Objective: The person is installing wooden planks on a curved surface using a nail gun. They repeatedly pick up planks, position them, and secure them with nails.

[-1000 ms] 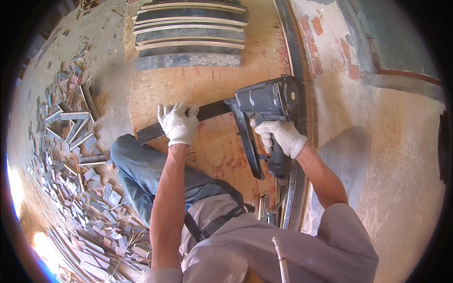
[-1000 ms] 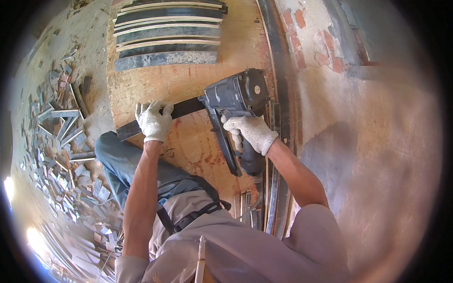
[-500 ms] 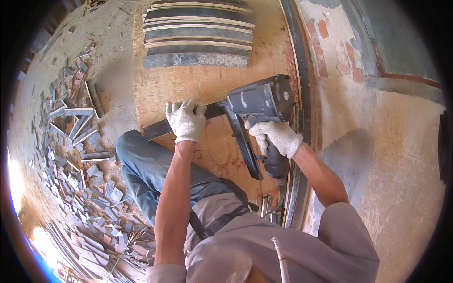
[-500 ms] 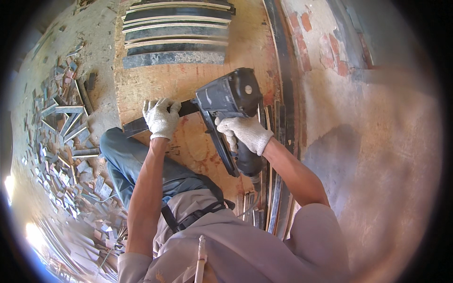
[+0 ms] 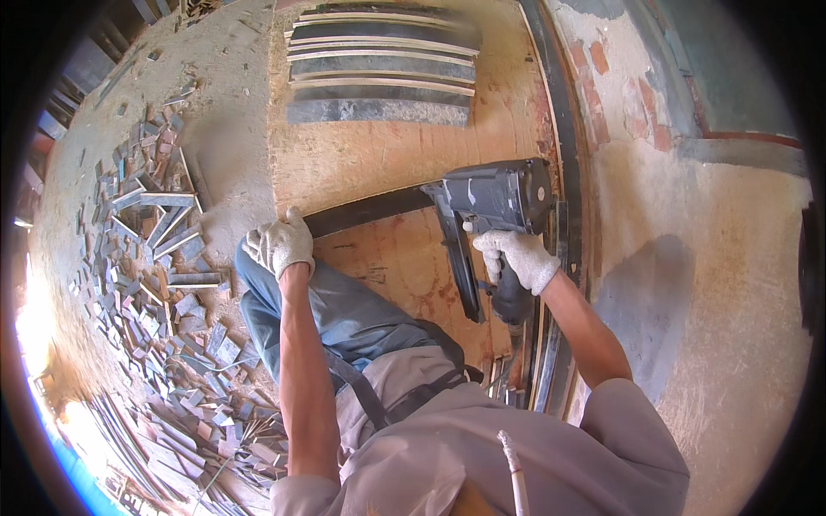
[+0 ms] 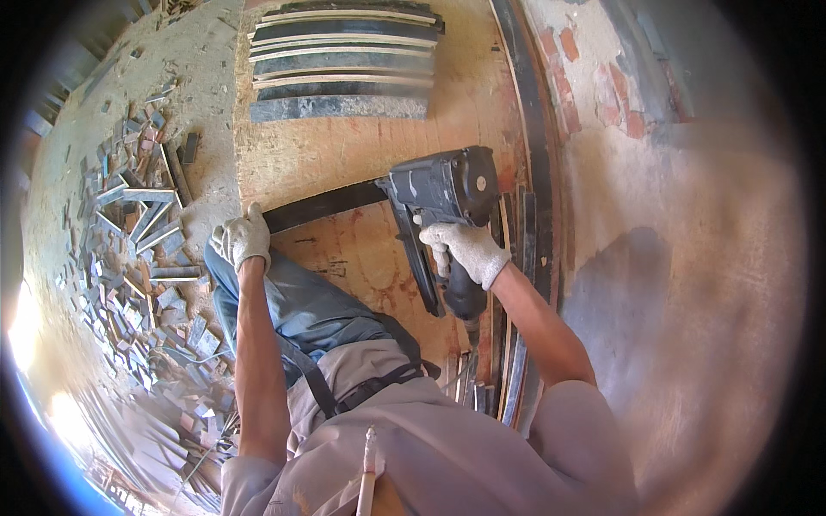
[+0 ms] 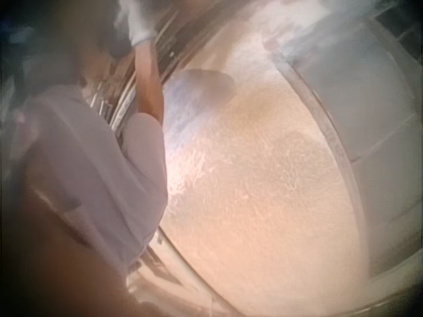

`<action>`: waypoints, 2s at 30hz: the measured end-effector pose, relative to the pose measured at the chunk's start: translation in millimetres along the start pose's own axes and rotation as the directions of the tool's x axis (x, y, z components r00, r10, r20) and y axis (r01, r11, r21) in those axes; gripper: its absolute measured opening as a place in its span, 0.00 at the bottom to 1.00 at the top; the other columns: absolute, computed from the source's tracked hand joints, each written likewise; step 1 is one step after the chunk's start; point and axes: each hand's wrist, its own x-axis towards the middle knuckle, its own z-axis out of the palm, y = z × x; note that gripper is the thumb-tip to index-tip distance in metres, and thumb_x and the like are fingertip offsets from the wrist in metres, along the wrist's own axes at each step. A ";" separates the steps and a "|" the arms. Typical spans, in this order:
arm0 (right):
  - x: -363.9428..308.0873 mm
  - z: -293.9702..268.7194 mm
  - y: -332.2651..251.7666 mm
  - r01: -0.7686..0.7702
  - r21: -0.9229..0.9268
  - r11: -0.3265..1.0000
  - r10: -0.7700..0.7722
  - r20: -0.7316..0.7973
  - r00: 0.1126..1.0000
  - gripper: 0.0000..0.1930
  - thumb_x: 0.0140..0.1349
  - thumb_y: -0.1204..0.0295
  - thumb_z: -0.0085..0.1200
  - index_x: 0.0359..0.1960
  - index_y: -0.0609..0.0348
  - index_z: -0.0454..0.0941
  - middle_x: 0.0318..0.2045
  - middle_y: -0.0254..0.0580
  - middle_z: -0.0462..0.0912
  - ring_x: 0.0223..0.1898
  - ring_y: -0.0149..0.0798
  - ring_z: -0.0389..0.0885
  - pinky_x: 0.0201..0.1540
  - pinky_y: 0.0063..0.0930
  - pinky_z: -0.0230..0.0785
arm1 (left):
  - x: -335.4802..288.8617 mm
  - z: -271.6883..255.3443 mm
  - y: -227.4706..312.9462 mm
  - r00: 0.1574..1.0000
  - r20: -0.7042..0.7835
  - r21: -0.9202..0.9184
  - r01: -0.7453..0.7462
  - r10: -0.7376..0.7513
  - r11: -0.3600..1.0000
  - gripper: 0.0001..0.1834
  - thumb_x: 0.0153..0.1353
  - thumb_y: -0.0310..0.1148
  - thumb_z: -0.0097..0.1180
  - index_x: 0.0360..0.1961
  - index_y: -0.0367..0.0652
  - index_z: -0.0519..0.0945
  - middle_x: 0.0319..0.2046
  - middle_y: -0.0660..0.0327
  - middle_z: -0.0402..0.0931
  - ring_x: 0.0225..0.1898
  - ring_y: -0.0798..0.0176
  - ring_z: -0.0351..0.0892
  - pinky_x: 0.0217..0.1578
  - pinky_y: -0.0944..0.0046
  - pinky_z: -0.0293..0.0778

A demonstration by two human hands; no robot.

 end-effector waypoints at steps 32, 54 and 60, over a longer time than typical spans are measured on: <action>-24.0 3.1 66.9 0.106 -0.309 0.945 -0.132 -0.063 0.989 0.10 0.67 0.68 0.62 0.47 0.57 0.81 0.20 0.32 0.79 0.15 0.27 0.73 0.18 0.26 0.65 | -89.0 46.5 47.3 0.655 0.752 -0.658 0.752 0.073 0.028 0.20 0.66 0.33 0.60 0.51 0.26 0.79 0.49 0.48 0.78 0.41 0.51 0.84 0.30 0.58 0.89; -29.0 34.7 61.7 0.116 -0.374 0.920 -0.128 -0.009 0.992 0.11 0.68 0.64 0.60 0.44 0.58 0.80 0.18 0.32 0.78 0.17 0.28 0.74 0.21 0.28 0.67 | -85.9 48.0 46.1 0.664 0.743 -0.667 0.745 0.088 0.007 0.16 0.66 0.35 0.60 0.47 0.31 0.80 0.40 0.51 0.79 0.36 0.53 0.83 0.29 0.57 0.88; -26.1 35.9 73.4 0.180 -0.510 0.841 -0.189 0.035 0.981 0.13 0.67 0.61 0.63 0.43 0.56 0.80 0.18 0.31 0.77 0.18 0.27 0.74 0.22 0.29 0.67 | -89.2 41.3 47.2 0.653 0.753 -0.657 0.753 0.081 0.042 0.21 0.66 0.35 0.59 0.51 0.26 0.79 0.47 0.49 0.80 0.40 0.53 0.84 0.32 0.59 0.88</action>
